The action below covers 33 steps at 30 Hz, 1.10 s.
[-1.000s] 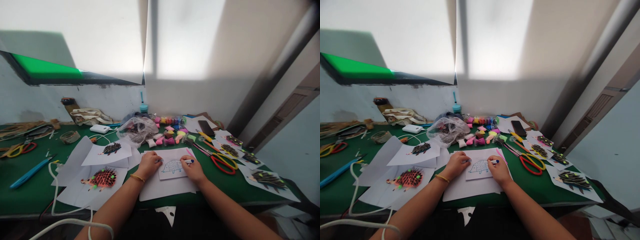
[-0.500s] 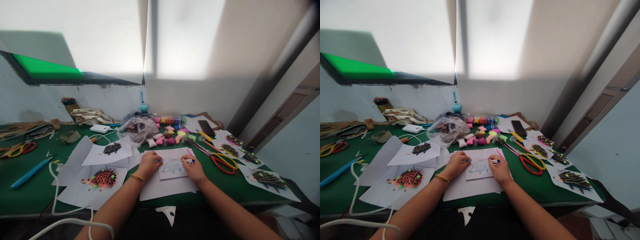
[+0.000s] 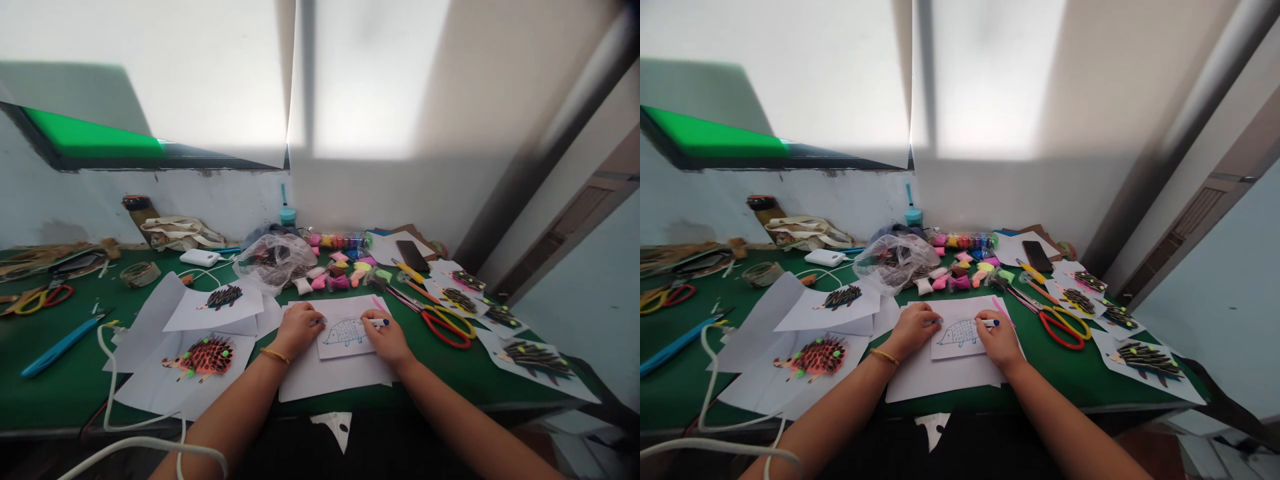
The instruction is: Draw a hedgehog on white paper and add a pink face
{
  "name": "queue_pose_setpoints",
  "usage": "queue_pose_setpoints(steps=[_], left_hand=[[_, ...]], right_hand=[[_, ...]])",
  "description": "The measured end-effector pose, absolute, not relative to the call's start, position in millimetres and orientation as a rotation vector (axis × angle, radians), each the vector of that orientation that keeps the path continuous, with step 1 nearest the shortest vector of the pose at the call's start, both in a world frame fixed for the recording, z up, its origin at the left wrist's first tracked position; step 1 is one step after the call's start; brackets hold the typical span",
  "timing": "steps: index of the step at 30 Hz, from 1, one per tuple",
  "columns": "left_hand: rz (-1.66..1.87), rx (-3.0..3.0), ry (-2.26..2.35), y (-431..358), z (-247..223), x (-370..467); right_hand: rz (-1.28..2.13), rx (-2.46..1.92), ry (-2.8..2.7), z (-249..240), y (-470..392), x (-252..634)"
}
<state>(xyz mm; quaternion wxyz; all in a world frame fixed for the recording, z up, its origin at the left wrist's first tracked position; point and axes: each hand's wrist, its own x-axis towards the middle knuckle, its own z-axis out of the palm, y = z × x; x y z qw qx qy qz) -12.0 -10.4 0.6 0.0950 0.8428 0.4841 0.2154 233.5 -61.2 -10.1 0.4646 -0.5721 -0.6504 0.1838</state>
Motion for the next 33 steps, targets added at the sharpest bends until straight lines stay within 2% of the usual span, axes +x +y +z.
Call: queue_pose_setpoints(steps=[33], left_hand=[[0.645, 2.495, 1.439, -11.1, 1.2, -11.5]], right_hand=[[0.445, -1.465, -1.582, -8.1, -60.8, 240.5]])
